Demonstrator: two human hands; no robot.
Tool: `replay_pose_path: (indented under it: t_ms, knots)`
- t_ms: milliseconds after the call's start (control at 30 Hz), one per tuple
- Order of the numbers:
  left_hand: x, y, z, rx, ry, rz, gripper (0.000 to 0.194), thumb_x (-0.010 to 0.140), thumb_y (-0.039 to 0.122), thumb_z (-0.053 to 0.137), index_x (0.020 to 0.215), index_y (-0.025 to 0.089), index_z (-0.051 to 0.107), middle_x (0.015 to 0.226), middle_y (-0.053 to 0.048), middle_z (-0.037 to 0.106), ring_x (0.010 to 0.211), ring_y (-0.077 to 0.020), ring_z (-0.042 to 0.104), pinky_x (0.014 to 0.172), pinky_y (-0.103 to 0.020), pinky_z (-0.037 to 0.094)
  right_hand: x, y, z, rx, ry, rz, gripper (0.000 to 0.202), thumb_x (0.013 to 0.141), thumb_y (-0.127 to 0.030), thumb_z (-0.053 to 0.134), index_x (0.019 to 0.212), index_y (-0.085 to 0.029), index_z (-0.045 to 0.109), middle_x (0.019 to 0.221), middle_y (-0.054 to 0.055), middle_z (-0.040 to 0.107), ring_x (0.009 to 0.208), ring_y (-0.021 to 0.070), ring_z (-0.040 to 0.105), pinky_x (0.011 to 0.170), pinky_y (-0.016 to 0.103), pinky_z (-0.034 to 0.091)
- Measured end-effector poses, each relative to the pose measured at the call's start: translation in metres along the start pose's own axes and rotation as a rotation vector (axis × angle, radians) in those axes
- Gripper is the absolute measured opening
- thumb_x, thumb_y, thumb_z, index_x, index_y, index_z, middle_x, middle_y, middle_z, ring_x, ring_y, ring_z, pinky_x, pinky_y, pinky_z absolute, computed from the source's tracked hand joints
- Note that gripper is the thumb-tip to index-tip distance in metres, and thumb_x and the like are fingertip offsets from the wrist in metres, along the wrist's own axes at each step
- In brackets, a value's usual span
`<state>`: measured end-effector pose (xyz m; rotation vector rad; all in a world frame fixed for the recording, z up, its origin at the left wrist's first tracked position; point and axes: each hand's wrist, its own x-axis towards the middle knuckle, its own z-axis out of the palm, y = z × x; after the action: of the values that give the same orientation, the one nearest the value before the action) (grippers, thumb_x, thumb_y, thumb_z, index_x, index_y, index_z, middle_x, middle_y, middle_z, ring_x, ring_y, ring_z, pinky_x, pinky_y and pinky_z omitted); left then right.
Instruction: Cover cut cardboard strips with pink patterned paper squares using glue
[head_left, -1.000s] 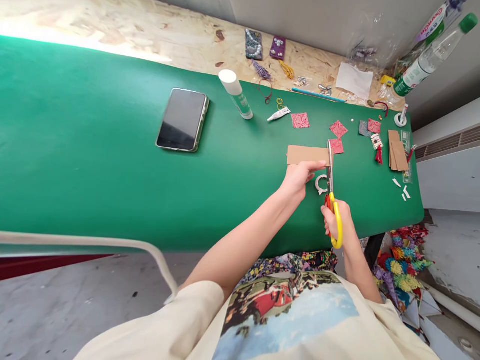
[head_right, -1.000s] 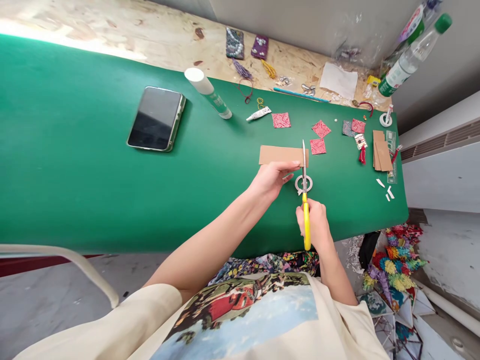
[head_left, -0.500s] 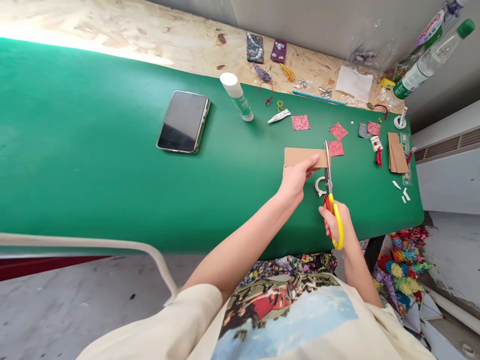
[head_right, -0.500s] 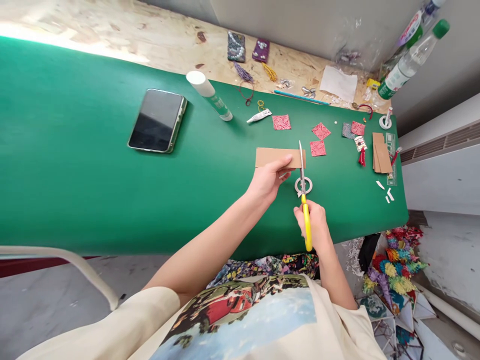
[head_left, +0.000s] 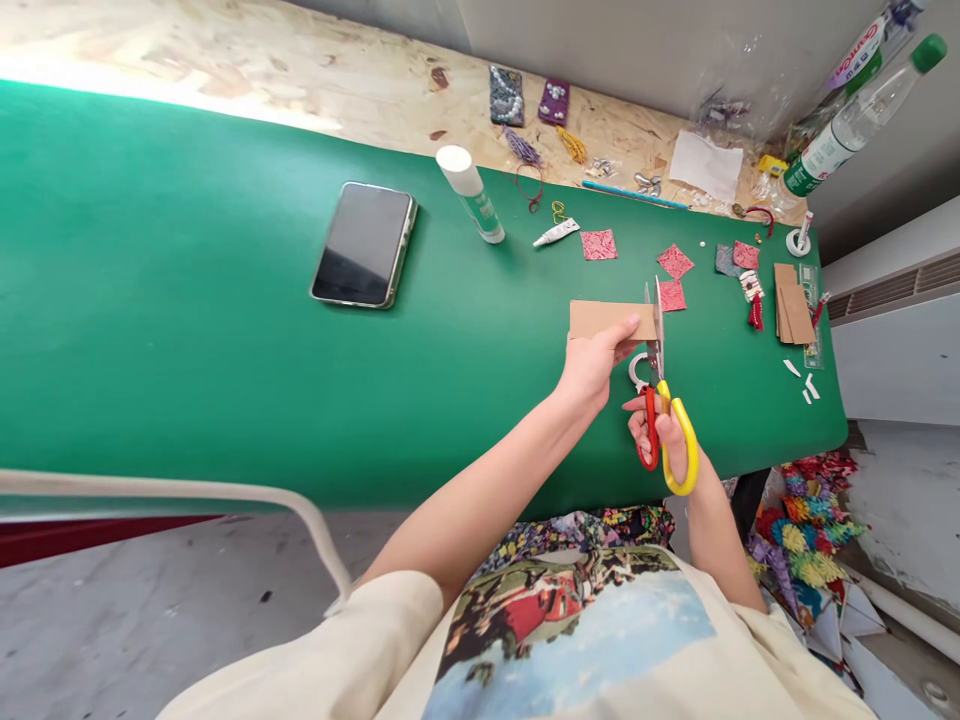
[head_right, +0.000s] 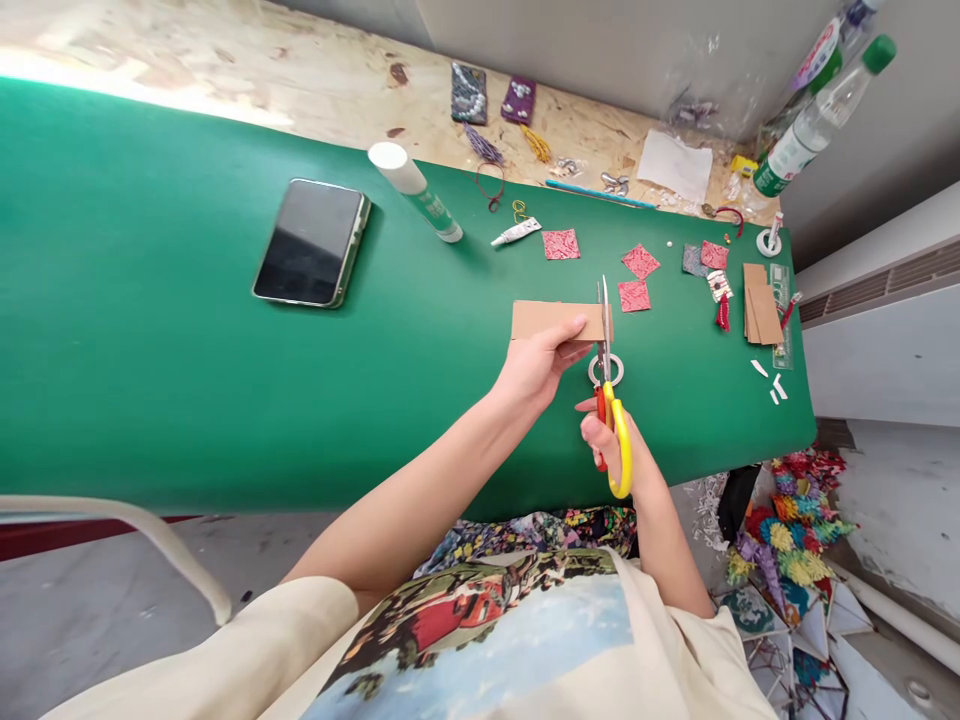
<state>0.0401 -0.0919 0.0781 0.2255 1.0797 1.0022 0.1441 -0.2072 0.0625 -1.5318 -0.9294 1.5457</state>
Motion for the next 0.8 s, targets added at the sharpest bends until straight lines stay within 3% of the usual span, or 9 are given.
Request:
replay_pose_path:
  t_ms: [200, 367, 533, 800]
  knots:
    - [-0.006, 0.001, 0.003, -0.01, -0.008, 0.012, 0.021, 0.07, 0.011, 0.081, 0.085, 0.017, 0.067, 0.08, 0.001, 0.075, 0.077, -0.0164, 0.072, 0.088, -0.033, 0.06, -0.005, -0.014, 0.001, -0.116, 0.044, 0.048, 0.087, 0.066, -0.101, 0.044, 0.097, -0.021, 0.058, 0.061, -0.005, 0.046, 0.048, 0.0124, 0.046, 0.042, 0.028, 0.042]
    - [-0.006, 0.0, 0.003, 0.014, -0.009, 0.018, 0.021, 0.069, 0.01, 0.08, 0.083, 0.016, 0.065, 0.083, -0.001, 0.074, 0.082, -0.018, 0.072, 0.092, -0.036, 0.06, -0.005, -0.016, 0.006, -0.232, 0.129, 0.082, 0.089, 0.067, -0.106, 0.029, 0.079, -0.022, 0.057, 0.051, -0.002, 0.05, 0.044, 0.0135, 0.051, 0.041, 0.027, 0.043]
    - [-0.007, -0.001, 0.002, 0.021, -0.018, 0.028, 0.023, 0.068, 0.01, 0.08, 0.083, 0.017, 0.064, 0.082, 0.0, 0.073, 0.083, -0.0176, 0.071, 0.089, -0.034, 0.059, -0.005, -0.014, 0.007, -0.297, 0.168, 0.097, 0.073, 0.079, -0.096, 0.039, 0.069, -0.024, 0.046, 0.047, -0.003, 0.049, 0.039, 0.0121, 0.052, 0.039, 0.024, 0.042]
    - [-0.008, 0.0, 0.002, 0.036, -0.015, 0.015, 0.027, 0.067, 0.011, 0.081, 0.084, 0.019, 0.063, 0.081, 0.001, 0.073, 0.079, -0.0174, 0.071, 0.086, -0.033, 0.058, 0.002, -0.004, 0.003, -0.277, 0.179, 0.182, 0.069, 0.077, -0.092, 0.051, 0.066, -0.025, 0.042, 0.043, -0.004, 0.049, 0.033, 0.0139, 0.052, 0.034, 0.025, 0.042]
